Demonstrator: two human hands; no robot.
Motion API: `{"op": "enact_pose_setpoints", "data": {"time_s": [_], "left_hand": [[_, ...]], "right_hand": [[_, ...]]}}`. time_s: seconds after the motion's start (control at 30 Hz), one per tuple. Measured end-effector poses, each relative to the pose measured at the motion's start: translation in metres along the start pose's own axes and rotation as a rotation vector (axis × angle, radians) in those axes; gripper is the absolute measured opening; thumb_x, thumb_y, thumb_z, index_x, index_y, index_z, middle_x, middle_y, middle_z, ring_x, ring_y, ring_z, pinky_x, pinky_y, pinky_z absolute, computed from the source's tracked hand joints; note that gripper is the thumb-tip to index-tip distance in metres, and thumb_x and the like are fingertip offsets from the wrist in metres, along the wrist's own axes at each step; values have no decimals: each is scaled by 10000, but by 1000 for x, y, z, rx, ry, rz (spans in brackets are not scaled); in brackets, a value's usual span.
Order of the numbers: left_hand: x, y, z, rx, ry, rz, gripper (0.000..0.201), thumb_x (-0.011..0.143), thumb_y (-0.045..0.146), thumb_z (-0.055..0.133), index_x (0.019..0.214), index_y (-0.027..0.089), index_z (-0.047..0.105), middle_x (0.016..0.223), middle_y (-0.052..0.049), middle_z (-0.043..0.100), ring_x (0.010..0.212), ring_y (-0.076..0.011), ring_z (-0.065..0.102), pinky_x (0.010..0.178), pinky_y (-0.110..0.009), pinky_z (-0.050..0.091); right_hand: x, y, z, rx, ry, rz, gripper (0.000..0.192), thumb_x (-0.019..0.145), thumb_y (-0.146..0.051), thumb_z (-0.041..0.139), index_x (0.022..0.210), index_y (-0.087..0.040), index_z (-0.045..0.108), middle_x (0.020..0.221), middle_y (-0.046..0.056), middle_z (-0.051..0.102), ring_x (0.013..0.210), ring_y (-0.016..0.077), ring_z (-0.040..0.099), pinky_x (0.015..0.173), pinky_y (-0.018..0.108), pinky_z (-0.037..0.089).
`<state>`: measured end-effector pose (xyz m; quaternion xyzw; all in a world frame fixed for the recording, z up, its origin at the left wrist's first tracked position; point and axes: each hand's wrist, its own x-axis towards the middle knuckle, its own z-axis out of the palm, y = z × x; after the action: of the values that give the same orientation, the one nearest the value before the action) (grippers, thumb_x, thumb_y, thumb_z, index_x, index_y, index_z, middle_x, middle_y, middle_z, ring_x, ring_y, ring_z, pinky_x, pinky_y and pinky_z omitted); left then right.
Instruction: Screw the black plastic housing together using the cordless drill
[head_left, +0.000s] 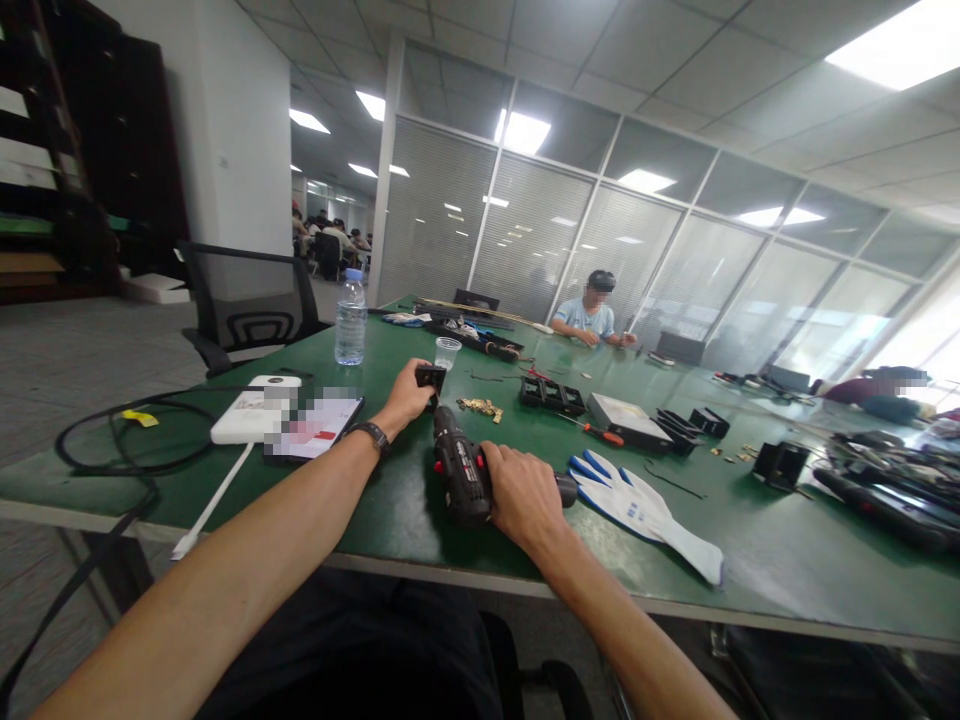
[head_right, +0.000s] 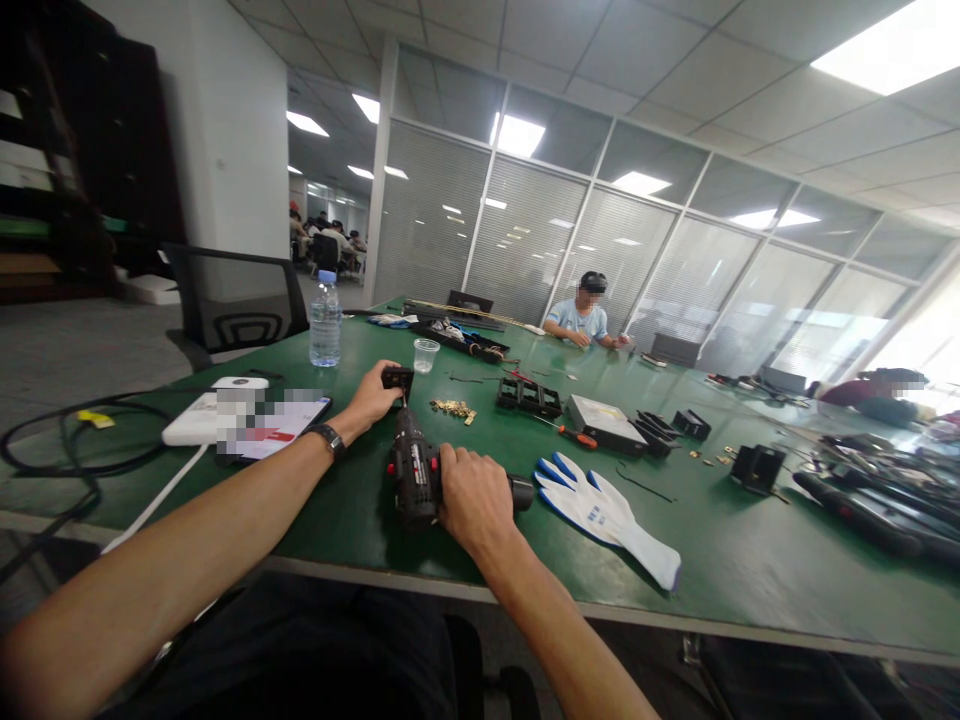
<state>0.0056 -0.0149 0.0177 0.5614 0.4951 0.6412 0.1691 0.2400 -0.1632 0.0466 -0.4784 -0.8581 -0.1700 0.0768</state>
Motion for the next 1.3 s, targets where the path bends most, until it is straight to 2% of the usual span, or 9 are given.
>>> {"op": "enact_pose_setpoints", "data": {"time_s": [0.33,0.77,1.3], "left_hand": [[-2,3,-1,-1,2,-2,418,567,84,595,975,174,580,881,-21,630,837,-171,580,826,-312,445],[-2,4,-1,25,3,-9,418,562,90,597,971,176,579,887,-23,632,843,-176,581,829,-317,449],[-3,9,-2,43,-1,-5,410,559,92,590,961,175,575,897,-28,629,841,-175,580,840,-319,450]], "right_hand": [[0,1,1,-15,6,-17,256,791,-263,554,1037,-219,498,987,76,631,847,241,594,697,321,357],[0,2,3,-2,43,-26,273,739,-236,572,1002,-218,500,955,59,635,814,235,589,663,313,332],[0,1,2,-4,33,-13,239,771,-226,549,1006,-215,506,961,64,640,825,233,597,678,317,352]]}}
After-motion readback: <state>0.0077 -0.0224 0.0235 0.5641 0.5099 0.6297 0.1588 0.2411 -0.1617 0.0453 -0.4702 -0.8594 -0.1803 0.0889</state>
